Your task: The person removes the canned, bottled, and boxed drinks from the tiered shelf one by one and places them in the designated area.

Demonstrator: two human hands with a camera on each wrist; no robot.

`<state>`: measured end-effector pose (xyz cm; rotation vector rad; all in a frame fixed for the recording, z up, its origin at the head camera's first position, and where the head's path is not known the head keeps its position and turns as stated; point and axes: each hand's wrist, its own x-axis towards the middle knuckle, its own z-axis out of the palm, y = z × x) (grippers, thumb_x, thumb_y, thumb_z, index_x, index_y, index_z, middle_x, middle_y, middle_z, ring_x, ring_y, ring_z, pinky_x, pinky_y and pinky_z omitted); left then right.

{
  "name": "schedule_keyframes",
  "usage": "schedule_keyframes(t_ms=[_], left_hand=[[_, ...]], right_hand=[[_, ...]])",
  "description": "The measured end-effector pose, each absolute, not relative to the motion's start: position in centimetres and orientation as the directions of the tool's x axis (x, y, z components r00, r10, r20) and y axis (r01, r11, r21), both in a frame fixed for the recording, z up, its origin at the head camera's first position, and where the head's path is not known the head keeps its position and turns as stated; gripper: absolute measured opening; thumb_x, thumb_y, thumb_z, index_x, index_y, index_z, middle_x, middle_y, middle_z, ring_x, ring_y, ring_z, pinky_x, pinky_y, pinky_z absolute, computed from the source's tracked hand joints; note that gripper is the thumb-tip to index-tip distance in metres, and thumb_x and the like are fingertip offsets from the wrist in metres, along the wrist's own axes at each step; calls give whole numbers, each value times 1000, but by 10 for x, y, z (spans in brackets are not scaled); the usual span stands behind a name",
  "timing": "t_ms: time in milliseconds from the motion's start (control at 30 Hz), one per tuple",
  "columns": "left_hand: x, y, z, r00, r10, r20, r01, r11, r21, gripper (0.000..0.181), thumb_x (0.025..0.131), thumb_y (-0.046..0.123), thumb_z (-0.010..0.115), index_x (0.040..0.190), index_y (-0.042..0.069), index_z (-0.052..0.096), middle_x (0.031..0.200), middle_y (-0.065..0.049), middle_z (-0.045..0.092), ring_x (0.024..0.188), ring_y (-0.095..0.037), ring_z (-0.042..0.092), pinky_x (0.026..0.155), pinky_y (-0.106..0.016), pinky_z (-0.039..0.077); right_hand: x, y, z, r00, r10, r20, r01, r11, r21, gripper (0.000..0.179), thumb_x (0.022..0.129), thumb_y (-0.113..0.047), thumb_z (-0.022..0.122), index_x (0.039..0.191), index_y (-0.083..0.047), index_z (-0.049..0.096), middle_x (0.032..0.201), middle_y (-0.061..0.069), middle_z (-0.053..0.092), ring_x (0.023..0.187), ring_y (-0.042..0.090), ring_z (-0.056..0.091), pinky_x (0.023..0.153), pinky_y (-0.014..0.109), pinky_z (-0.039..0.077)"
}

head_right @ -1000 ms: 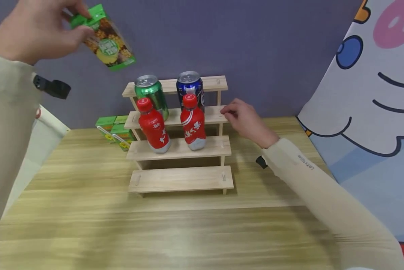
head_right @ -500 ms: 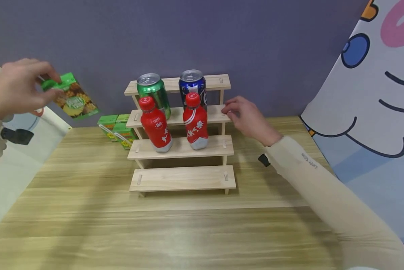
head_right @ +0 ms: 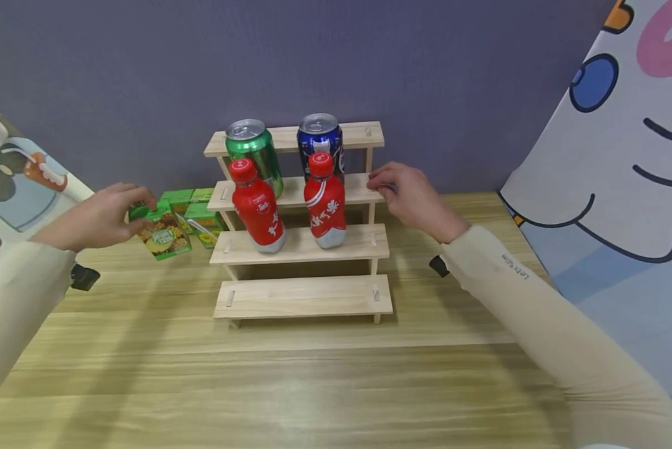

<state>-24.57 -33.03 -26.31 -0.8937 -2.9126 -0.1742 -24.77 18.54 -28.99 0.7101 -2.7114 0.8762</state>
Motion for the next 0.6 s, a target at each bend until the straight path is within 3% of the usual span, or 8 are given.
schedule_keyframes(t_ms=[267,600], left_hand=[[-247,-334,-300,-857,510,74,516,846,136,24,80,3,71,102,7,60,100,-11,57,93,-30,50,72,-46,43],[-246,-339,-326,-842,489,229,529,831,173,28,77,0,73,102,1,59,105,-16,58,93,-33,49,76,-48,41]], right_hand=[[-248,185,-291,-863,-378,336,-503,713,-488,21,92,2,57,108,-2,69,121,11,59,115,30,52,94,47,41],[-248,185,-291,-862,-374,342,-504,700,-506,20,93,1,56,107,-3,69,119,11,60,114,30,53,94,46,42]])
